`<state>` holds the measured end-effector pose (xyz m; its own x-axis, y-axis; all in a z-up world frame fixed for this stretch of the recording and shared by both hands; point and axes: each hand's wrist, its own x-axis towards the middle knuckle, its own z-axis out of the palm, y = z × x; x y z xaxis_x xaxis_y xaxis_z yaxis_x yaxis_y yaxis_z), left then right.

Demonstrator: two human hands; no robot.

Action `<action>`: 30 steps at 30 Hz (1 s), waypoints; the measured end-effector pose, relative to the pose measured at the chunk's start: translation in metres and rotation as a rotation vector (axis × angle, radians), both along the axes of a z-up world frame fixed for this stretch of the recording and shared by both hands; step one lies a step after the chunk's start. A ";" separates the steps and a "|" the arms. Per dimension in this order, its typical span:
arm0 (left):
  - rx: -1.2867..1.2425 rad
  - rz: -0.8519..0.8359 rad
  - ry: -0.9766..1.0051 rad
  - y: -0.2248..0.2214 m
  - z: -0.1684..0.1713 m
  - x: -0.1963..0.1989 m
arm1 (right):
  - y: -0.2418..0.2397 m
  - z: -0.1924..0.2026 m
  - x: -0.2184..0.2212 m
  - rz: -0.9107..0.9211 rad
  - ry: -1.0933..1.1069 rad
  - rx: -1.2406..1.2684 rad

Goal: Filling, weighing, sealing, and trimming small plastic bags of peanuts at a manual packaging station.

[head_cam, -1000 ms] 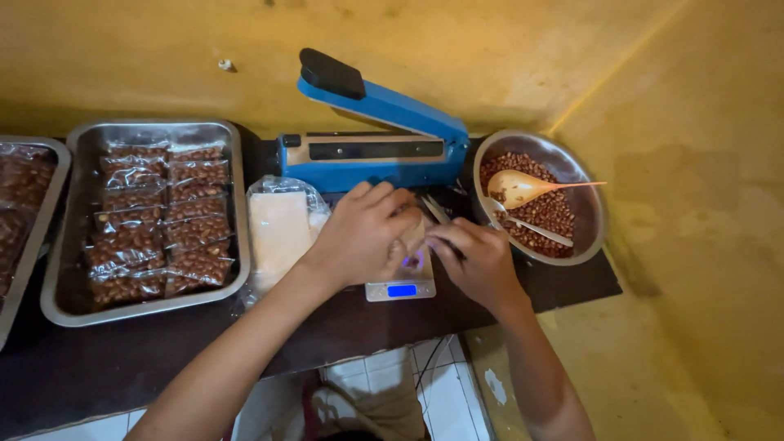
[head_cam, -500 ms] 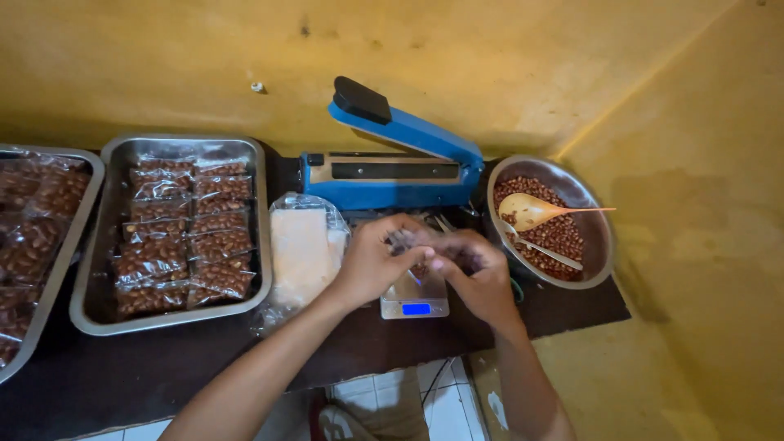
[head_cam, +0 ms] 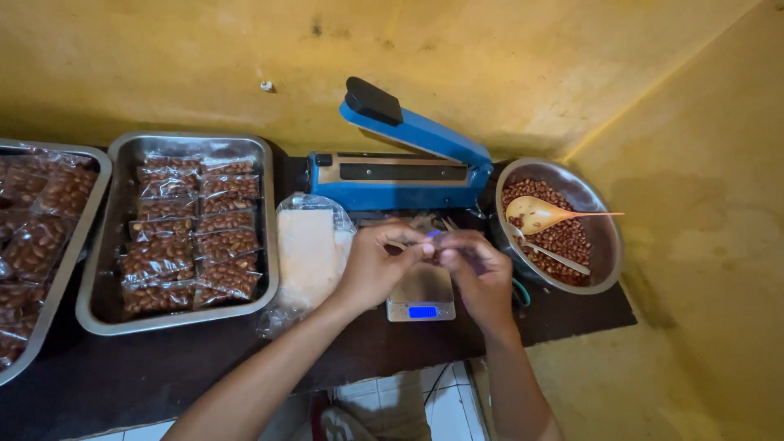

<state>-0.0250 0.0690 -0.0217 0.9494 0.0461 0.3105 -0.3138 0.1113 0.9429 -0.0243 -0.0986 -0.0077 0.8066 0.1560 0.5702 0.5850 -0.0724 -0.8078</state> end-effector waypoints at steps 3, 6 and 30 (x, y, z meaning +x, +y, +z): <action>0.026 0.029 -0.047 -0.001 0.011 -0.007 | -0.008 -0.005 0.007 -0.024 0.019 -0.055; 0.045 0.096 -0.098 -0.001 0.012 -0.005 | -0.013 0.000 0.010 -0.057 0.033 -0.082; 0.318 -0.078 -0.055 0.011 0.015 -0.009 | -0.025 0.021 0.009 0.072 0.112 -0.307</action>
<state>-0.0344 0.0800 -0.0067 0.9277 -0.1339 0.3484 -0.3672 -0.1605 0.9162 -0.0157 -0.1236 0.0132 0.8420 0.3660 0.3963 0.5066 -0.2839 -0.8141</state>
